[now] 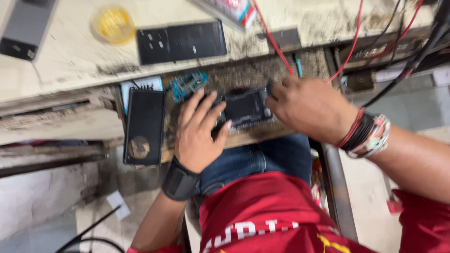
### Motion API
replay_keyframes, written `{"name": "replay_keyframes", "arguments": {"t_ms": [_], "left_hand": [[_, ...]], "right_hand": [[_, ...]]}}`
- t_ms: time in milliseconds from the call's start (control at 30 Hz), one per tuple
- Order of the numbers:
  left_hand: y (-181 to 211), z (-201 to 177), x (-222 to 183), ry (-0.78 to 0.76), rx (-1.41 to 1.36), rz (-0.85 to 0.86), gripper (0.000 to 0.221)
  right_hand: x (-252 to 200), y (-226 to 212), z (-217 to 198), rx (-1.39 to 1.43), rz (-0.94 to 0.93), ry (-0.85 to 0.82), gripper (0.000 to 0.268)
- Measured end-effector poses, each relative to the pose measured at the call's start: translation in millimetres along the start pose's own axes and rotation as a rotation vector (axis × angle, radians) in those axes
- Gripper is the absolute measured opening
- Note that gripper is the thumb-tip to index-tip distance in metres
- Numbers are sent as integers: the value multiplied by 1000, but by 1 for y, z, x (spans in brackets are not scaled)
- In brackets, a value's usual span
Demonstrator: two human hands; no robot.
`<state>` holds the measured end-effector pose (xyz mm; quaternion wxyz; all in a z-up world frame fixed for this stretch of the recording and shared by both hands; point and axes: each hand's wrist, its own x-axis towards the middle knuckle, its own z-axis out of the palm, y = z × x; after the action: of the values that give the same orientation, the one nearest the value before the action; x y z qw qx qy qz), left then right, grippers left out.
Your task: The person uses a screwdriver and tweezers to remove small components and screws from the internal chassis of a disassembled mobile phone on a workbench.
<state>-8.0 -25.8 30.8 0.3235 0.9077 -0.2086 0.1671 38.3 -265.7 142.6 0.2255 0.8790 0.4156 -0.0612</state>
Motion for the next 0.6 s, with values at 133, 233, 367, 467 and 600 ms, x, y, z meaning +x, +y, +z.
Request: {"name": "replay_keyframes", "arguments": {"t_ms": [133,233,367,467,600], "left_hand": [[-1,4,-3,-23,-2,-6,37],[-2,4,-1,-31,4,17,36],[3,10,2,-39,-44,65,35],[10,21,9,-60,-53,81,35],[16,36,22,-32,-72,136,34]], "right_hand": [[-6,1,9,2,-26,166,12],[-6,7,10,-54,-28,145,16],[-15,10,4,33,-67,401,28],[-19,14,5,41,-45,403,28],[-27,17,20,146,6,451,28]]}}
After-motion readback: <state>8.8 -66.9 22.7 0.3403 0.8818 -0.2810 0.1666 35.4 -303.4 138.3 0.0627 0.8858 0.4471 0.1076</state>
